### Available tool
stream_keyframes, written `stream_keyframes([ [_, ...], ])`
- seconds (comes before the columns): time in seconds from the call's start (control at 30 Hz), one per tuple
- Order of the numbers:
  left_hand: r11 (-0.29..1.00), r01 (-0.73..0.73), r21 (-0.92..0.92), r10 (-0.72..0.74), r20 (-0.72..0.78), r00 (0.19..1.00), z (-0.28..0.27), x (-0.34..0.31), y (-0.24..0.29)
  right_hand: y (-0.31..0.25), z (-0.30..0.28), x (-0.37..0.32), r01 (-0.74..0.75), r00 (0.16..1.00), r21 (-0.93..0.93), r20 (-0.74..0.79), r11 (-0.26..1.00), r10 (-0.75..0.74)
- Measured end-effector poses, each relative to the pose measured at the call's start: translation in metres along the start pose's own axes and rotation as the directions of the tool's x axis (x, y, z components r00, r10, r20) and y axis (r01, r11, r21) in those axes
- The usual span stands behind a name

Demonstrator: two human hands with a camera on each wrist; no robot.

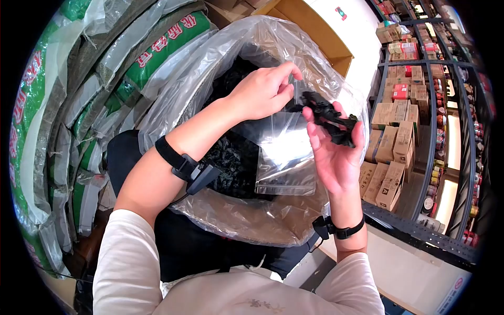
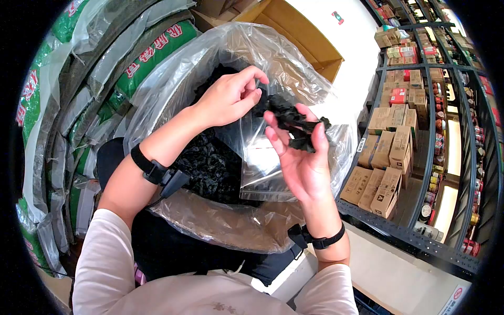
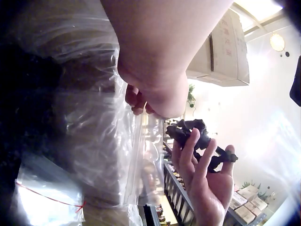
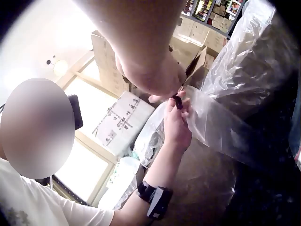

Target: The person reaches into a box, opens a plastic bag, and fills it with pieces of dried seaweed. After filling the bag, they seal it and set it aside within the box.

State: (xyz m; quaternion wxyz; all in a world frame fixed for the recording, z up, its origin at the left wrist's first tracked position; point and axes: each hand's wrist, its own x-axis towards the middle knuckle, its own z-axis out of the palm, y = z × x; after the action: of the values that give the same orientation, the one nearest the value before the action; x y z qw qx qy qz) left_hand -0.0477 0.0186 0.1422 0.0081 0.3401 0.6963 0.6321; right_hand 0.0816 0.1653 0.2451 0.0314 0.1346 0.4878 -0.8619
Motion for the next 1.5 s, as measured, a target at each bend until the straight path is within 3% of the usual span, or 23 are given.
stream_keyframes([
  [0.1,0.999,0.039,-0.034,-0.038,0.035,0.999,0.000,-0.001,0.000,0.000,0.000,0.004,0.086,0.996,0.031,-0.039,0.996,-0.084],
  [0.3,0.999,0.010,-0.037,-0.010,0.010,1.000,0.004,-0.001,-0.001,0.009,0.004,0.010,-0.109,0.988,-0.123,-0.121,0.986,0.094],
  [0.43,0.999,-0.047,0.021,0.047,-0.007,0.999,0.004,-0.002,-0.002,0.005,0.007,0.009,-0.130,0.983,-0.289,-0.161,0.949,0.086],
  [0.6,0.997,-0.054,0.057,0.055,-0.019,0.998,0.000,-0.002,0.003,-0.002,-0.001,0.012,-0.188,0.976,-0.284,-0.162,0.940,0.146],
  [0.8,0.993,-0.073,0.092,0.079,-0.066,0.995,-0.002,-0.002,0.000,-0.004,-0.007,0.015,-0.175,0.984,-0.451,-0.120,0.875,0.136],
  [0.93,0.999,-0.047,-0.012,0.046,-0.060,0.997,-0.001,0.000,0.000,-0.004,-0.004,0.015,-0.155,0.985,-0.408,-0.128,0.900,0.112],
  [1.0,0.992,-0.059,-0.112,0.049,-0.089,0.995,0.001,0.002,-0.001,-0.002,-0.005,0.014,-0.003,1.000,-0.428,0.012,0.904,0.009],
  [1.03,0.992,-0.058,-0.111,0.048,-0.088,0.995,0.001,0.002,-0.002,-0.002,-0.005,0.014,-0.004,1.000,-0.427,0.012,0.904,0.010],
  [1.13,0.977,0.039,-0.211,-0.051,-0.052,0.997,-0.003,0.003,0.000,0.002,-0.007,0.014,0.035,0.999,-0.579,0.012,0.814,-0.035],
  [1.2,0.969,0.084,-0.234,-0.086,0.002,0.996,0.002,0.001,-0.004,0.010,-0.014,0.014,0.201,0.980,-0.886,0.183,0.418,-0.083],
  [1.23,0.959,0.123,-0.255,-0.113,0.051,0.992,0.003,0.001,-0.006,0.014,-0.012,0.014,0.304,0.949,-0.946,0.290,0.113,-0.125],
  [1.3,0.975,0.089,-0.204,-0.079,0.054,0.995,0.000,0.002,-0.001,0.017,-0.008,0.014,0.279,0.954,-0.953,0.290,-0.117,-0.082],
  [1.4,0.974,0.111,-0.197,-0.124,-0.055,0.991,-0.003,0.003,0.006,0.014,-0.016,0.019,0.181,0.968,-0.968,0.206,-0.173,-0.141],
  [1.43,0.975,0.110,-0.194,-0.123,-0.058,0.991,-0.003,0.004,0.003,0.009,-0.015,0.019,0.164,0.954,-0.978,0.191,-0.131,-0.233],
  [1.5,0.965,0.213,-0.151,-0.244,-0.237,0.940,-0.001,0.008,-0.008,-0.002,-0.019,0.015,0.107,0.961,-0.991,0.082,0.079,-0.265],
])
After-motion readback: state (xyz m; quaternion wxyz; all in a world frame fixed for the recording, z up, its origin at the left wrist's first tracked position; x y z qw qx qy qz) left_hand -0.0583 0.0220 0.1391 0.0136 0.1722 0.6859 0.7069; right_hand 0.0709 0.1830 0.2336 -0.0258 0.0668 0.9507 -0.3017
